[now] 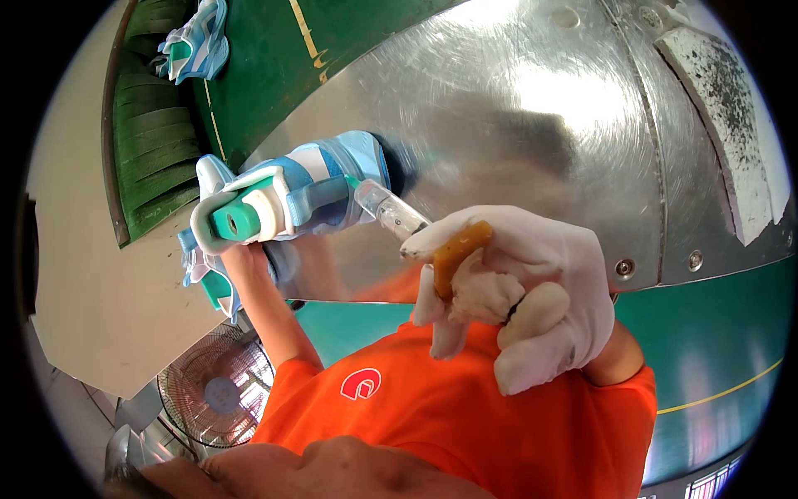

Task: The person applies glue to the seams of a light blue and white sneaker using a syringe. They hold the shoe with one hand and carefully dispense the adhesive along the edges of the sole and upper. The person works on multiple shoes sequentially, placing finished ones on a metal table.

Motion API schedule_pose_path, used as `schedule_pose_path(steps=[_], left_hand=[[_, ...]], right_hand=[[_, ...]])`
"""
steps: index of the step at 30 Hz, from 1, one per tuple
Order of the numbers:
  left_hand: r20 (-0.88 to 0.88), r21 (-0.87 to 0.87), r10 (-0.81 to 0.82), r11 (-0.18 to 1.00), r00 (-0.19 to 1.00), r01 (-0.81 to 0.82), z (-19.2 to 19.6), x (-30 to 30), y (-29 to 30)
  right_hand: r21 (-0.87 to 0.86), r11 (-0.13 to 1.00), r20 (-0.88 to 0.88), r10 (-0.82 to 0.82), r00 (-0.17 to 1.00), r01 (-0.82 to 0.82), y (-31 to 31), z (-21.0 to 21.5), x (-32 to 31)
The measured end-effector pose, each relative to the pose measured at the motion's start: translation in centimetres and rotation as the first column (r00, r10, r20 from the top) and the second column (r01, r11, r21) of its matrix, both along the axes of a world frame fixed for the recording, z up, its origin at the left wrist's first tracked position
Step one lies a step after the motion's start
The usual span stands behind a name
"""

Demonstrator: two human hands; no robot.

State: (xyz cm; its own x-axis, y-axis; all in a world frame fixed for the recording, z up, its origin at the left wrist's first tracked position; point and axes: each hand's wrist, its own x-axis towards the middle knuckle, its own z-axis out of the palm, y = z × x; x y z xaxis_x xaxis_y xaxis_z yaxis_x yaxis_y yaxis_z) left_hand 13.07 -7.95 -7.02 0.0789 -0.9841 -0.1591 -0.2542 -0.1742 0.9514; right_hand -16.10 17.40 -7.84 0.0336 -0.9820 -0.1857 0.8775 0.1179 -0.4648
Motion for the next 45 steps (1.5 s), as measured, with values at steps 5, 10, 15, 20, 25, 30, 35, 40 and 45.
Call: schedule_pose_path(steps=[5, 10, 15, 20, 25, 30, 35, 40, 45], left_hand=[[0.092, -0.034, 0.024, 0.999, 0.995, -0.021, 0.2, 0.7, 1.4], [0.015, 0.096, -0.059, 0.994, 0.998, 0.058, 0.4, 4.6, 3.2], [-0.004, 0.19, -0.031, 0.981, 1.0, 0.032, 0.8, 6.9, 6.5], [0.045, 0.337, -0.205, 0.925, 0.978, 0.178, 2.6, 5.6, 11.0], [-0.02, 0.385, -0.208, 0.901, 0.978, 0.199, 2.8, 5.4, 13.4], [-0.043, 0.388, -0.207, 0.898, 0.977, 0.207, 2.7, 5.4, 13.8], [-0.074, 0.393, -0.204, 0.893, 0.976, 0.217, 2.9, 5.1, 13.9], [-0.109, 0.415, -0.212, 0.878, 0.971, 0.238, 3.0, 5.3, 13.8], [-0.13, 0.442, -0.235, 0.856, 0.963, 0.268, 3.0, 5.6, 13.9]], right_hand=[[0.088, 0.995, -0.014, 0.055, 0.998, -0.054, 0.1, 0.9, -0.4], [0.016, 1.0, -0.131, -0.014, 0.991, 0.016, 0.0, 0.5, 0.3], [0.084, 0.995, -0.189, -0.042, 0.981, 0.059, -0.6, 0.9, 1.4], [0.083, 0.994, -0.174, -0.051, 0.983, 0.066, -1.0, 0.6, 2.1], [0.048, 0.994, -0.204, -0.083, 0.975, 0.094, -1.3, 0.9, 2.4], [0.008, 0.987, -0.252, -0.15, 0.956, 0.158, -1.3, 1.0, 3.0], [-0.01, 0.983, -0.34, -0.177, 0.924, 0.185, -1.6, 1.4, 3.1], [-0.082, 0.994, -0.198, -0.084, 0.977, 0.069, -1.1, 0.3, 1.9], [-0.065, 0.994, -0.244, -0.1, 0.965, 0.086, -1.0, 0.8, 1.9]])
